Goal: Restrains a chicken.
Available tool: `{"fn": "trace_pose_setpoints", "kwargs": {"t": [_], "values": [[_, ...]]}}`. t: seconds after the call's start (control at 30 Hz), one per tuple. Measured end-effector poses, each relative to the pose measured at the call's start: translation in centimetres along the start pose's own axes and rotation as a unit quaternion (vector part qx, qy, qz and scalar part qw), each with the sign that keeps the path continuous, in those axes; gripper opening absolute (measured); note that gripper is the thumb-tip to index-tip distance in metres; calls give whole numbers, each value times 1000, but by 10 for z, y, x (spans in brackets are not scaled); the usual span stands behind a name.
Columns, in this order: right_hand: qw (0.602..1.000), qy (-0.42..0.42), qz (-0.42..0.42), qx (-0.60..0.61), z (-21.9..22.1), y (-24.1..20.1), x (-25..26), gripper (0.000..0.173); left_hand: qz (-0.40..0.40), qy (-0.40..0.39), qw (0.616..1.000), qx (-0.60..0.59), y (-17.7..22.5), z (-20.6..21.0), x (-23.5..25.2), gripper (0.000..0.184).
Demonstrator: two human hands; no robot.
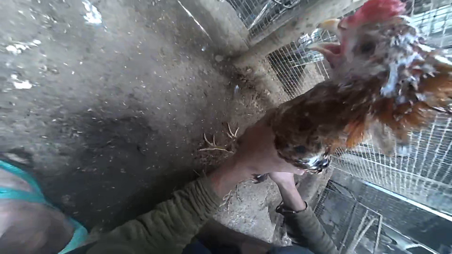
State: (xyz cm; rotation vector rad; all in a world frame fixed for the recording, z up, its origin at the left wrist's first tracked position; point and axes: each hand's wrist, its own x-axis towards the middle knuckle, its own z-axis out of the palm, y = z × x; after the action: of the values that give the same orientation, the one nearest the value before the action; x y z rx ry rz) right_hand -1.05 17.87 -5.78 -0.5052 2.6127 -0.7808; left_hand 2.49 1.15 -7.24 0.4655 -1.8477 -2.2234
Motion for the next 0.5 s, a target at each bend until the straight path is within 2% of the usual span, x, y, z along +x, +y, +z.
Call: {"fn": "trace_pose_setpoints", "kwargs": {"t": [0.07,0.13,0.2,0.23,0.27,0.3,0.37,0.5], "values": [[996,12,-26,80,4,5,3,55,-11,1,999,-30,-4,-2,1,97],[995,12,-58,80,2,2,12,73,-56,-14,991,-118,-12,-9,3,93],[999,-11,-41,-30,-11,-21,26,96,-86,-3,962,-258,-22,-15,5,72],[995,-32,-41,-90,-20,-35,31,104,-89,18,944,-318,-26,-17,7,52],[988,-50,-52,-139,-29,-48,35,108,-92,39,928,-359,-29,-18,9,37],[981,-61,-65,-173,-36,-59,36,109,-96,51,918,-382,-32,-19,10,31],[971,-66,-92,-210,-44,-70,34,108,-127,66,907,-395,-35,-21,8,35],[967,-42,-113,-225,-41,-73,29,110,-160,87,912,-368,-30,-25,6,40]]}}
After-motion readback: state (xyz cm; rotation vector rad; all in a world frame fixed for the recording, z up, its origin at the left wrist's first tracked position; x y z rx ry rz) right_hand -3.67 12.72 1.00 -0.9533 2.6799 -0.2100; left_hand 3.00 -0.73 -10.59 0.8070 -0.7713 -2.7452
